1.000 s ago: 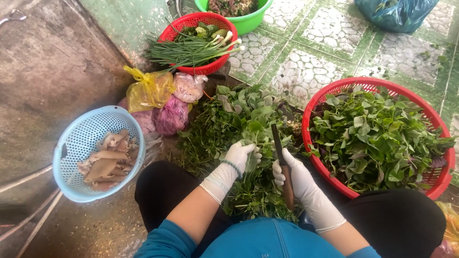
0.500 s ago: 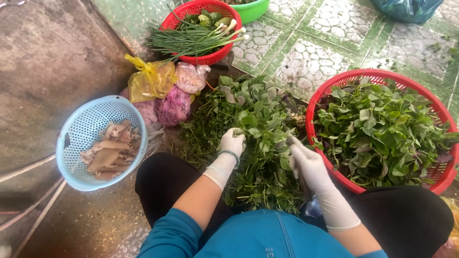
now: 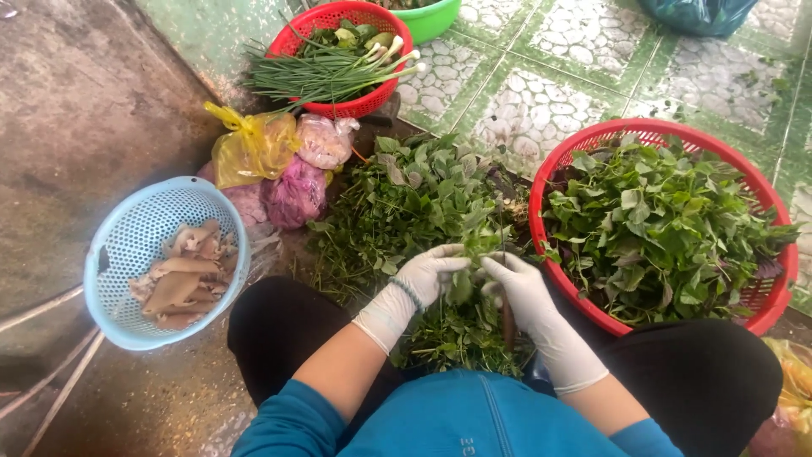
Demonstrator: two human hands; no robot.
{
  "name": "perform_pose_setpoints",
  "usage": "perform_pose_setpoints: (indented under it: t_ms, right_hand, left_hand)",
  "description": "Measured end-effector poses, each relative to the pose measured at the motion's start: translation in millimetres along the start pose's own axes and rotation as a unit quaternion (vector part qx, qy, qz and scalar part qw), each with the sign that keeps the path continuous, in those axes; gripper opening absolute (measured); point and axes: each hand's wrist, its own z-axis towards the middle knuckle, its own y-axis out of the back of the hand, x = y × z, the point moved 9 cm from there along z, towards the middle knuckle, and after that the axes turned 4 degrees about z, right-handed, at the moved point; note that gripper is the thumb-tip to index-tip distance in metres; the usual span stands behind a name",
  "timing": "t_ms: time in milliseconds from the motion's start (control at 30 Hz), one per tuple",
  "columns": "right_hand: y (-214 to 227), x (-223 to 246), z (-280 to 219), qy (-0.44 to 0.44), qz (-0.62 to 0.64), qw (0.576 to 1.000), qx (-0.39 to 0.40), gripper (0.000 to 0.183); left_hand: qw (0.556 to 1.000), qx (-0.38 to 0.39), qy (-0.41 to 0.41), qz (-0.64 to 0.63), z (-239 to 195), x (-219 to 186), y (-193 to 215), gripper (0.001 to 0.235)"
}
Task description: The person sits on the floor and uses a knife to trim leaves from green vegetable stems. They hold the stems with one hand and cut the leaves with the other, placing the trimmed leaves into a red basket.
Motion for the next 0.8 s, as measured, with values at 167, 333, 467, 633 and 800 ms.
perform_pose_setpoints:
  t_ms: [167,333,467,633,800]
  right_hand:
    - [3.4,-40.6,15.6,-0.084,0.098,0.992,-0.017,0.034]
    - [5.3,-32.6,25.1,-0.039,0.129,0.991,-0.028,0.029]
    - [4.6,-31.5,16.6,-0.042,0.073,0.996,-0.027,0.023]
    - [4.6,-1.0,2.1,0.003,0.037,0.998,-0.043,0.02]
    - [-33.5,6.0,-23.5,-0.034,0.007,0.981,0.191,0.062]
  left_hand:
    - [0.998,0.027,0.018,0.047,1.8,11.1,-2.9,0.029]
    - [0.997,0.035,0.028,0.058,15.3,21.8,5.6,0.042]
    - [0.998,0.013,0.044,0.053,12.6,25.2,9.0,0.048]
    - [0.998,-0.036,0.039,0.038,5.1,16.1,18.3,0.049]
    - [0.98,-0.061,0.023,0.187,-19.9,-10.1,13.1,0.064]
